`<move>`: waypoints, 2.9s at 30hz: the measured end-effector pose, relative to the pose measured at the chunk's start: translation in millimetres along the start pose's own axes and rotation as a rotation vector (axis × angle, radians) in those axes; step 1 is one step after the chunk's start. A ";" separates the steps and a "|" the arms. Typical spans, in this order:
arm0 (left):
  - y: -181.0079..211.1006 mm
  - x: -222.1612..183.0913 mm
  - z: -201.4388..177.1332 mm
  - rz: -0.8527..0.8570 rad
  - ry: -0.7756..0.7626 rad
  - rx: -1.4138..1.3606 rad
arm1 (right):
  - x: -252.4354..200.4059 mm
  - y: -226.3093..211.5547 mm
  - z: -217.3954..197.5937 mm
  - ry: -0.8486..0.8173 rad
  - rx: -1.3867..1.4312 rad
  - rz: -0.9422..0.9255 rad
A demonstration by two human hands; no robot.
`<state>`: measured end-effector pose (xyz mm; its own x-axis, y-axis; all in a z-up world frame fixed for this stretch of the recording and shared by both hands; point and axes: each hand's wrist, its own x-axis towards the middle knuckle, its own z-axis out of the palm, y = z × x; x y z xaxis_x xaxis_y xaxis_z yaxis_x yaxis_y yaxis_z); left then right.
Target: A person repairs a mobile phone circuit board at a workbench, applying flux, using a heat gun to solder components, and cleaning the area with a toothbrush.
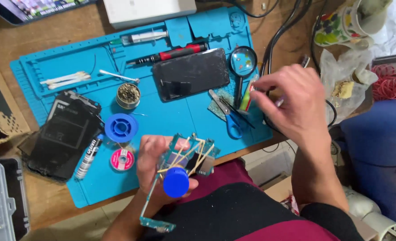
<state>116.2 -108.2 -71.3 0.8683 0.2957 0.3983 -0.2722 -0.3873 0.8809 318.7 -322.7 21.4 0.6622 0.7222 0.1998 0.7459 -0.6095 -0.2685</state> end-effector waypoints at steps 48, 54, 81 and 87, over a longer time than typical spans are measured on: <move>26.3 4.2 4.0 0.093 0.079 -0.053 | 5.1 -42.1 -44.9 0.116 0.579 -0.177; 43.1 21.9 1.5 -0.019 0.053 0.062 | -41.9 -22.9 -29.6 0.295 0.938 -0.005; 50.9 38.5 -2.0 0.028 0.079 0.261 | -39.2 -27.3 15.4 0.319 1.179 -0.132; 49.6 36.5 -2.8 0.021 0.083 0.252 | -40.8 -29.8 15.7 0.347 1.188 -0.097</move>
<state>133.2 -114.2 -12.4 0.8236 0.3521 0.4447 -0.1686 -0.5965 0.7847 268.4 -328.8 6.4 0.7267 0.5131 0.4568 0.3854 0.2459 -0.8894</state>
